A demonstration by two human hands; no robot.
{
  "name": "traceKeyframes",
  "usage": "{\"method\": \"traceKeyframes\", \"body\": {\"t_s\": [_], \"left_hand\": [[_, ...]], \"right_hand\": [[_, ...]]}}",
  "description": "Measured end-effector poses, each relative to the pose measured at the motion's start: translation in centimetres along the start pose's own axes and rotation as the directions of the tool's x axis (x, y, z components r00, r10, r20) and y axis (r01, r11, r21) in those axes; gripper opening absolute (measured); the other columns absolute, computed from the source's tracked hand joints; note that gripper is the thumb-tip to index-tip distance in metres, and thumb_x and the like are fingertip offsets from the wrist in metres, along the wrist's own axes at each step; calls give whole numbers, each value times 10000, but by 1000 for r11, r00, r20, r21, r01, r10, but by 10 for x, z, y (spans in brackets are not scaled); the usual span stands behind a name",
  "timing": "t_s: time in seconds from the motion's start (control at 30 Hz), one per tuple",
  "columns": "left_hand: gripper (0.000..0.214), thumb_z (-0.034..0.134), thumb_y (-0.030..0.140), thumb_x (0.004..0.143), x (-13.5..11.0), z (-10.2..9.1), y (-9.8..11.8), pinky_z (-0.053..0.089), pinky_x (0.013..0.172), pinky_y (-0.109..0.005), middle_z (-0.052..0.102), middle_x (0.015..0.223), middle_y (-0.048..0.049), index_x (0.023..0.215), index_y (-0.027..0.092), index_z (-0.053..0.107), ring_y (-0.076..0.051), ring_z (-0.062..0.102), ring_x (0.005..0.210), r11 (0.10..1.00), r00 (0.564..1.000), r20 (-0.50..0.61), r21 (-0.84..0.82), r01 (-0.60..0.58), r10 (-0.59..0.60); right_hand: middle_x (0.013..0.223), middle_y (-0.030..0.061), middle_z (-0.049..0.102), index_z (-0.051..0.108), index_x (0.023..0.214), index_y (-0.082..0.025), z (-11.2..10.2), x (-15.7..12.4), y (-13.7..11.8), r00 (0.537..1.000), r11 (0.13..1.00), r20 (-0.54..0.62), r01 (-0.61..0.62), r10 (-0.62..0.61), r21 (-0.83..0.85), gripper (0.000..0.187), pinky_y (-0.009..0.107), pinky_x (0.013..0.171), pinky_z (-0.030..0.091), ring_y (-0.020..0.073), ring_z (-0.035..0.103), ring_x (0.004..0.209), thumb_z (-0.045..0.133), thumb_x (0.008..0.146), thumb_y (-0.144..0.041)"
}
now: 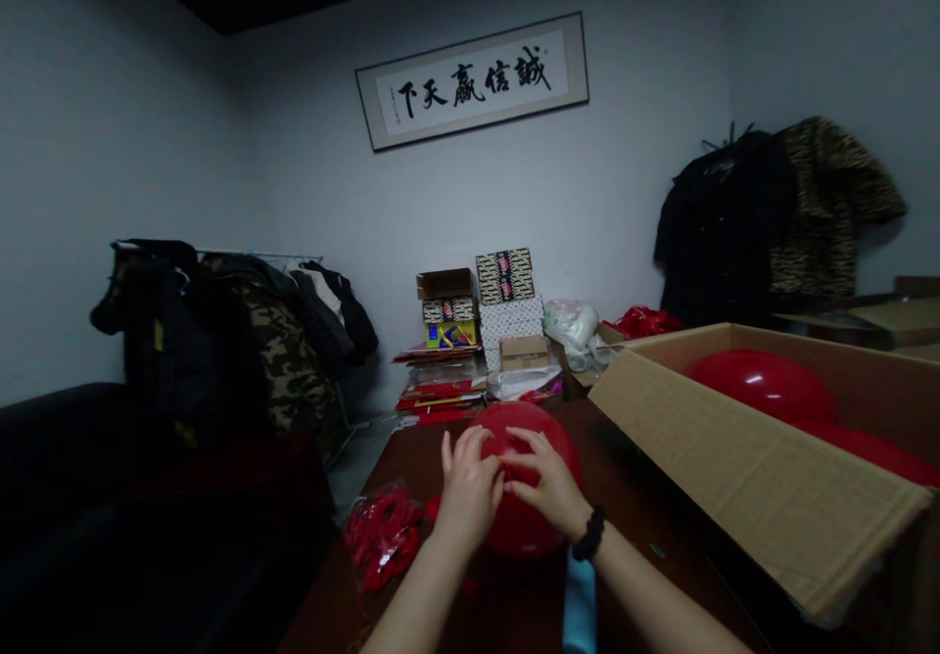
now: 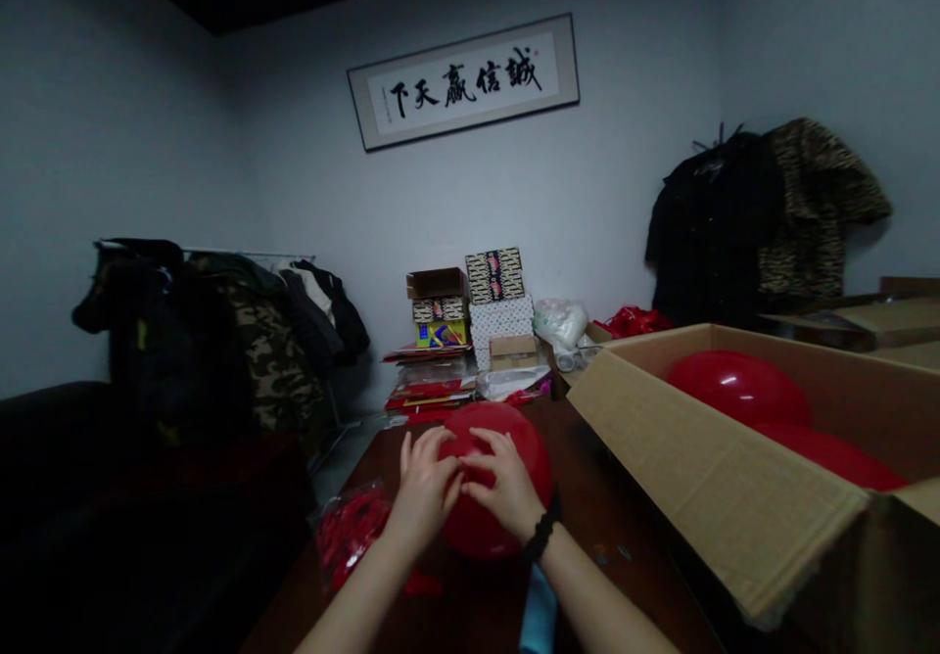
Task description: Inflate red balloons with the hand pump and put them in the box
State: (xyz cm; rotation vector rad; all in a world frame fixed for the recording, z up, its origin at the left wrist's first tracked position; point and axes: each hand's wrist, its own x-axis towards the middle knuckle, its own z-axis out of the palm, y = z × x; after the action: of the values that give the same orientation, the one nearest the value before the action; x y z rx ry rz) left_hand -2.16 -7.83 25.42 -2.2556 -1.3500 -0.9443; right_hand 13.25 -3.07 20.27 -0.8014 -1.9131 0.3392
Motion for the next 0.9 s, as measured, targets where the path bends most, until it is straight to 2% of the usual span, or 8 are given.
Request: {"method": "traceKeyframes", "body": {"t_s": [0.13,0.2,0.37,0.5,0.6,0.73,0.9], "left_hand": [[169,555,110,736,1,-1,-3,170,1058,-615,559,1163,-83,779,229,668,-278,441,1176,999,1000,-5,-53,-2,2],[172,558,111,735,0,1,-7,189,1050,-619,552,1184,-88,776,227,678,-285,432,1187,996,1000,18,-88,8,-7],[139,577,129,732,-5,7,-17,206,1051,-610,523,1252,-80,731,222,680,-295,385,1237,986,998,65,-163,26,-15],[132,583,149,737,-5,5,-20,201,1055,-609,522,1265,-71,728,230,687,-296,371,1249,980,996,88,-195,32,-15],[150,570,162,753,-3,1,-23,188,1053,-617,514,1283,-66,752,239,699,-296,355,1259,980,994,107,-197,27,-6],[173,562,161,757,1,-3,-25,160,1056,-624,521,1284,-46,781,255,706,-283,353,1257,984,993,111,-179,-9,29],[162,577,166,747,4,-6,-23,172,1053,-618,545,1275,-43,766,256,710,-280,364,1250,986,993,113,-169,-7,27]], "right_hand": [[1273,47,554,666,986,-307,5,2,-1,997,987,-9,-72,74,142,285,448,1039,368,208,503,1178,690,705,-261],[1273,52,556,677,967,-298,6,2,-2,995,980,1,-101,103,173,276,423,1016,398,211,510,1171,704,693,-273],[1284,42,553,707,861,-310,5,6,-4,993,981,58,-112,104,156,198,477,1051,331,238,473,1203,731,665,-317],[1278,32,563,705,860,-317,5,9,-3,995,988,63,-83,75,131,171,491,1074,281,226,463,1209,707,694,-359],[1285,29,559,699,874,-317,6,12,-2,998,994,52,-41,36,103,169,480,1078,271,207,463,1208,694,710,-357],[1247,24,590,692,878,-335,5,17,-3,996,999,72,41,-44,31,148,565,1094,162,220,465,1206,670,734,-360],[1200,31,619,686,827,-288,2,18,-6,990,990,60,129,-126,-63,84,578,1086,182,217,445,1223,621,776,-304]]}}
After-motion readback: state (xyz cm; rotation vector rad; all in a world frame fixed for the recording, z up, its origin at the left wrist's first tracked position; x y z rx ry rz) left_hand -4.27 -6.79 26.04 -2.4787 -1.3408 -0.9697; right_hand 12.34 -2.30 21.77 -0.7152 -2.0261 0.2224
